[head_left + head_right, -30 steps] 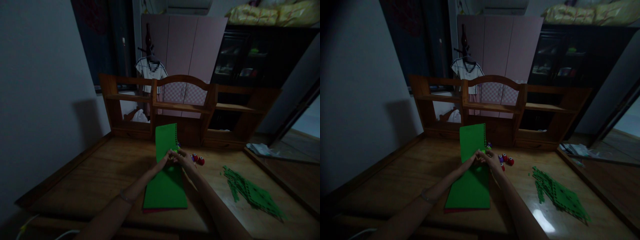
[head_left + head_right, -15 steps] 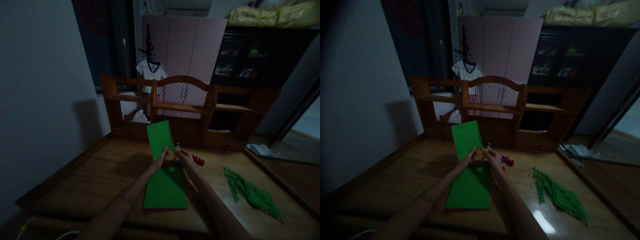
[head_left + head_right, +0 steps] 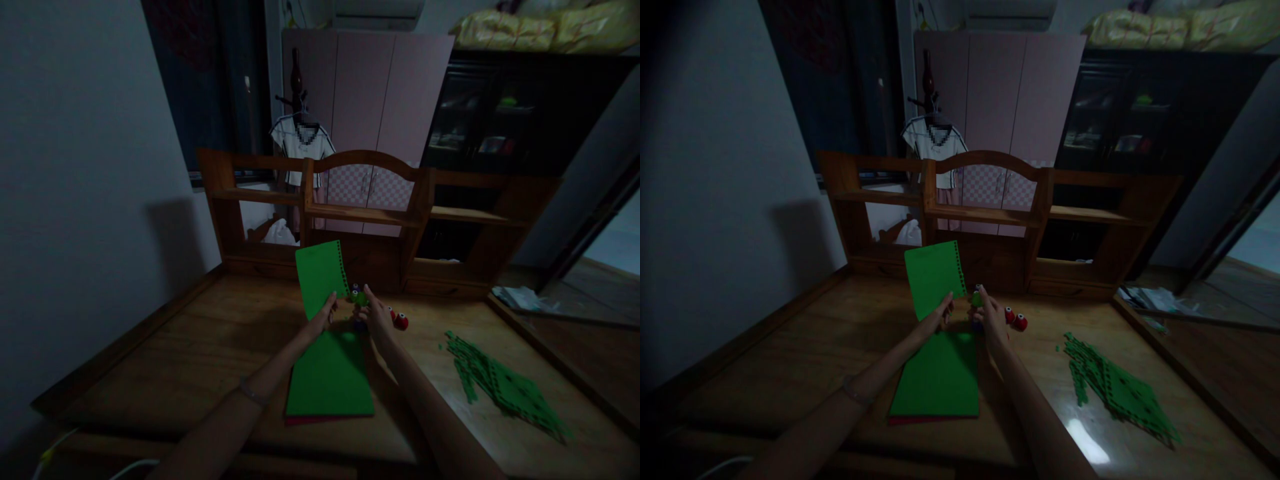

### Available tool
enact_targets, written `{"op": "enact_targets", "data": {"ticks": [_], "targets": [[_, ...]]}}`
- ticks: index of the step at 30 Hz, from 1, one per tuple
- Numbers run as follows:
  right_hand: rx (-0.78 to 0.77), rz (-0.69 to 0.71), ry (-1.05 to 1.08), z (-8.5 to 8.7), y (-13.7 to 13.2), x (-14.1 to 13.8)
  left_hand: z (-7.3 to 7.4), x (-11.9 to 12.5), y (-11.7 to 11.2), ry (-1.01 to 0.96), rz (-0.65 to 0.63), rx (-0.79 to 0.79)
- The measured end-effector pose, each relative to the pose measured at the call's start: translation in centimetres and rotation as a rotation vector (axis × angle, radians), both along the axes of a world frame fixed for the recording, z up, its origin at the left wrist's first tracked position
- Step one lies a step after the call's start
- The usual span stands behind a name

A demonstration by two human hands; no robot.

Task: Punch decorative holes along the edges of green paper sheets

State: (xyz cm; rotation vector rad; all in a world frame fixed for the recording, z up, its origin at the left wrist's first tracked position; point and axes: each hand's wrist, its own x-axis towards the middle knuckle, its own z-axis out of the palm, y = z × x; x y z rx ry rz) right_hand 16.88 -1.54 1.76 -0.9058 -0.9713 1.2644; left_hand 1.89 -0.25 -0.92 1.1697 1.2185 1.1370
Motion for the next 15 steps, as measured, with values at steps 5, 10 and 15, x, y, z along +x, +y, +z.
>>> {"op": "enact_targets", "data": {"ticks": [5, 10, 15], "targets": [[0.022, 0.006, -0.048, 0.6, -0.6, 0.0, 0.0, 0.0, 0.1, 0.023, -0.001, 0.012], [-0.03, -0.056, -0.041, 0.6, -0.4, -0.4, 0.3, 0.1, -0.1, 0.026, 0.008, -0.009], [-0.054, -0.027, -0.022, 0.1, 0.1, -0.5, -1.0, -0.1, 0.9, 0.019, -0.018, 0.003]]}}
